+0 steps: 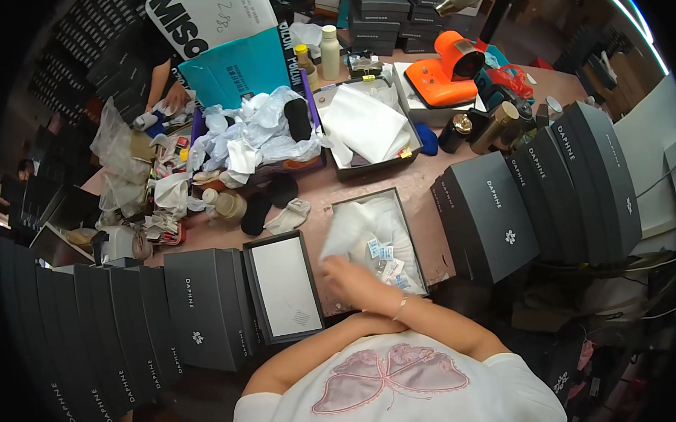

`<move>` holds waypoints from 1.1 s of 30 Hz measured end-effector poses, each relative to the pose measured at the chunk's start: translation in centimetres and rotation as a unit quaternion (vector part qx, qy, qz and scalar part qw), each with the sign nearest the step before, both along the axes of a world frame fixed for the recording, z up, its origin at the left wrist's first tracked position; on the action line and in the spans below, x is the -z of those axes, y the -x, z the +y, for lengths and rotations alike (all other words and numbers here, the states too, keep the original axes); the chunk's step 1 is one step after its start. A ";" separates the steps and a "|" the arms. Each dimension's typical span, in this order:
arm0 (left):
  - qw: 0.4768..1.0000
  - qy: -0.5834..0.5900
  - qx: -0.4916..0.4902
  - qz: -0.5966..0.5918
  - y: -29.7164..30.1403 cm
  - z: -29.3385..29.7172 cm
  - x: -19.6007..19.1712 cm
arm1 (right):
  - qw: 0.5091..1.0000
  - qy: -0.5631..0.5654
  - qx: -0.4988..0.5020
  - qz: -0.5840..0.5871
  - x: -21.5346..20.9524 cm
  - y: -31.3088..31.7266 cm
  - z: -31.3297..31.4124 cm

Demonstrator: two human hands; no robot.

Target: Packaging high-heeled shoes into boxes and preparing them for shipment.

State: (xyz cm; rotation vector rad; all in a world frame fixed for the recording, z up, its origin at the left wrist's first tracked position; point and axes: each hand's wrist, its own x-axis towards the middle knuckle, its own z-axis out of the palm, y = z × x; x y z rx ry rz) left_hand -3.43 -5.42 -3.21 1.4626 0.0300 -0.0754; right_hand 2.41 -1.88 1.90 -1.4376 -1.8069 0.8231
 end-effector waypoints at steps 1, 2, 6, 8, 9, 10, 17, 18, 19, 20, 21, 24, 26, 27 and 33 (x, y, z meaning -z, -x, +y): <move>0.994 -0.106 -0.013 -0.011 -1.9 -0.7 1.3 | 0.994 0.016 -0.106 0.005 -1.1 2.7 -0.3; 0.976 -0.215 -0.036 -0.014 -2.9 -0.9 1.7 | 0.974 0.026 -0.223 0.018 -3.0 4.4 -0.7; 0.859 -0.299 -0.415 -0.003 0.9 1.3 3.5 | 0.989 0.087 -0.091 0.081 -4.4 -1.3 -3.0; 0.825 -0.198 -0.514 0.125 6.3 4.1 5.6 | 0.997 -0.005 0.038 -0.063 -1.9 -7.1 -4.8; 0.819 -0.075 -0.509 0.253 7.9 4.7 5.7 | 0.978 0.082 0.052 -0.184 -0.9 -8.8 -6.3; 0.822 -0.159 -0.501 0.217 8.1 4.6 5.2 | 0.951 0.131 0.001 -0.281 0.7 -10.0 -7.5; 0.761 -0.625 -0.159 0.068 -1.0 7.3 2.9 | 0.935 0.061 -0.008 -0.350 5.7 -10.3 -8.0; 0.759 -0.628 -0.150 0.080 -1.9 8.1 3.5 | 0.933 0.094 -0.001 -0.347 5.4 -10.0 -7.6; 0.758 -0.629 -0.142 0.094 -2.8 8.7 3.9 | 0.930 0.129 0.003 -0.344 5.2 -9.8 -7.3; 0.757 -0.631 -0.135 0.109 -3.5 9.1 4.2 | 0.926 0.163 0.007 -0.341 5.1 -9.9 -7.2; 0.775 -0.614 -0.101 0.110 -3.8 9.3 4.0 | 0.932 0.162 0.014 -0.325 5.6 -10.0 -7.4; 0.832 -0.536 -0.075 0.118 -4.0 9.3 3.6 | 0.967 0.133 0.061 -0.211 7.5 -10.5 -8.1; 0.871 -0.448 -0.157 0.125 -2.9 8.7 4.7 | 0.988 0.078 0.127 -0.037 8.1 -10.8 -8.6; 0.877 -0.422 -0.202 0.108 -2.4 8.4 5.5 | 0.980 0.130 0.149 -0.023 7.9 -10.8 -8.4; 0.916 -0.075 -0.304 0.252 -0.2 5.7 7.9 | 0.979 0.160 0.121 -0.021 9.3 -10.2 -7.3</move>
